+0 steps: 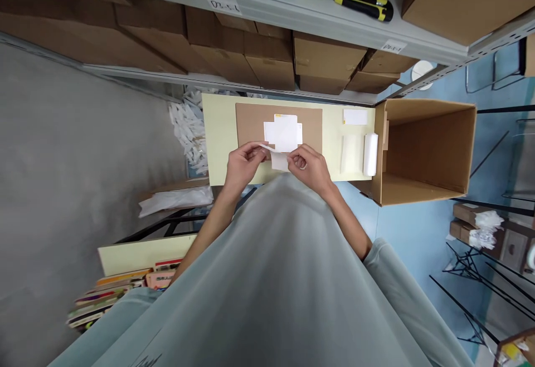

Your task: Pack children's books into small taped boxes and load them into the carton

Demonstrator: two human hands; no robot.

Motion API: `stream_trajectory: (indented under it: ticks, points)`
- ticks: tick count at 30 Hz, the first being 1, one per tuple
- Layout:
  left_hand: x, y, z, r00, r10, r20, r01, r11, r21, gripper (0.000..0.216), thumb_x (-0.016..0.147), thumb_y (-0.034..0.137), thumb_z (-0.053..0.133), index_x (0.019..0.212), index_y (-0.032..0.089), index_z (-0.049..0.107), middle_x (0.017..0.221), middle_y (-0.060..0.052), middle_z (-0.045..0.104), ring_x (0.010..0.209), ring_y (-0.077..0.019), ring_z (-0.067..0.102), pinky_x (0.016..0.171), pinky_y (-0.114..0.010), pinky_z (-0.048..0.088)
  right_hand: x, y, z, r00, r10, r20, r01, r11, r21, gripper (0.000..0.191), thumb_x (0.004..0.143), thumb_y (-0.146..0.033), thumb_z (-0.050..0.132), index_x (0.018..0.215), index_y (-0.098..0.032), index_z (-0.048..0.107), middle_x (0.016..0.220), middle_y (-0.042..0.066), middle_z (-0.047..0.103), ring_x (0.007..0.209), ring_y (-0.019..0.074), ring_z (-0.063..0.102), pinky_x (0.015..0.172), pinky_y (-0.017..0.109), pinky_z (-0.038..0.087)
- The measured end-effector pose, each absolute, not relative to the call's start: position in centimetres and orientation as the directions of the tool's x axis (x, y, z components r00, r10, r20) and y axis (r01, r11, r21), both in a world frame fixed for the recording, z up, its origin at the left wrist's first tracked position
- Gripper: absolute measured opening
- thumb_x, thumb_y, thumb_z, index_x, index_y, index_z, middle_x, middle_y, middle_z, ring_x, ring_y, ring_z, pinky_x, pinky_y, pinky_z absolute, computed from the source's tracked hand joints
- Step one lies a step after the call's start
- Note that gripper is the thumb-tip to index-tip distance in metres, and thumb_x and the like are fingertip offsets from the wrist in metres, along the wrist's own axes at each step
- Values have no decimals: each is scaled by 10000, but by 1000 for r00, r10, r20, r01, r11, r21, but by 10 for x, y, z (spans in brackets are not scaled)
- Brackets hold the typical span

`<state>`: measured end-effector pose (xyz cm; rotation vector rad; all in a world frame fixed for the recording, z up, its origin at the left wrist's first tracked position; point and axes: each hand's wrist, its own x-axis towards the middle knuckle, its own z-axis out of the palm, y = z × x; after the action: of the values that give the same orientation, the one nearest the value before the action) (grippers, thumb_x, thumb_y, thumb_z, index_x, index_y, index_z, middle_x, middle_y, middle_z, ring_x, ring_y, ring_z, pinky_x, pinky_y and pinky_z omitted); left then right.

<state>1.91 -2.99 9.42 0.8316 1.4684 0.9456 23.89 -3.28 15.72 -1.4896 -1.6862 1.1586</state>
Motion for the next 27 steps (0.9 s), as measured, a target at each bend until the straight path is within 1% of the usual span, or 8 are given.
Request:
stream_trajectory:
  ticks: [5,8,10,13,18,21,23,27]
  points:
    - [15,-27,92,-54,906,-419,20,421,907,388,844,557,915,980,201,845,762,-22,732,703,-178,654,733,-307,549,240,-28,153,-121,981,-153,374,-97,-922,233,992,-461,728,872,-261,722,878,13,688,724,158,628,717,335,568]
    - [16,-26,93,-40,912,-408,33,409,912,411,817,589,914,956,212,832,778,-20,729,686,-167,606,696,-302,515,241,-26,147,-96,980,-177,350,-133,-927,232,966,-468,752,870,-258,727,885,7,696,717,151,621,718,329,560]
    - [16,-25,95,-30,918,-395,54,396,917,394,820,583,904,940,217,822,810,-27,744,711,-173,609,705,-303,517,241,-24,142,-78,976,-203,347,-164,-923,211,950,-451,757,874,-256,734,890,6,702,732,149,621,721,319,553]
    - [13,-20,92,-7,932,-362,104,361,927,360,846,564,879,926,220,809,881,-48,770,783,-198,648,766,-320,548,243,-17,130,-39,966,-257,331,-230,-915,160,930,-397,750,882,-244,743,887,2,718,741,145,614,729,305,546]
    - [8,5,66,56,952,-301,196,285,938,280,873,492,836,899,217,794,1018,-79,785,895,-220,694,879,-339,570,249,10,93,7,946,-323,302,-310,-901,87,878,-303,736,835,-228,735,888,7,754,812,160,642,818,309,557]
    - [8,25,45,79,943,-322,267,291,919,189,867,396,814,882,208,798,1021,-73,788,900,-211,694,904,-337,568,252,27,69,-13,937,-348,281,-331,-901,86,848,-300,733,808,-225,721,879,8,753,843,177,664,867,326,565]
    - [8,35,34,84,934,-348,293,311,904,152,868,355,803,880,203,801,997,-65,793,889,-207,688,900,-336,564,253,36,55,-18,928,-372,267,-354,-896,98,840,-316,725,801,-227,708,861,6,742,830,183,660,861,334,565]
    - [7,49,21,76,926,-370,272,337,901,165,877,359,797,876,195,809,935,-63,800,855,-208,675,828,-328,550,252,47,37,-11,925,-379,285,-360,-888,112,823,-335,710,795,-227,696,836,5,730,804,184,646,822,333,549]
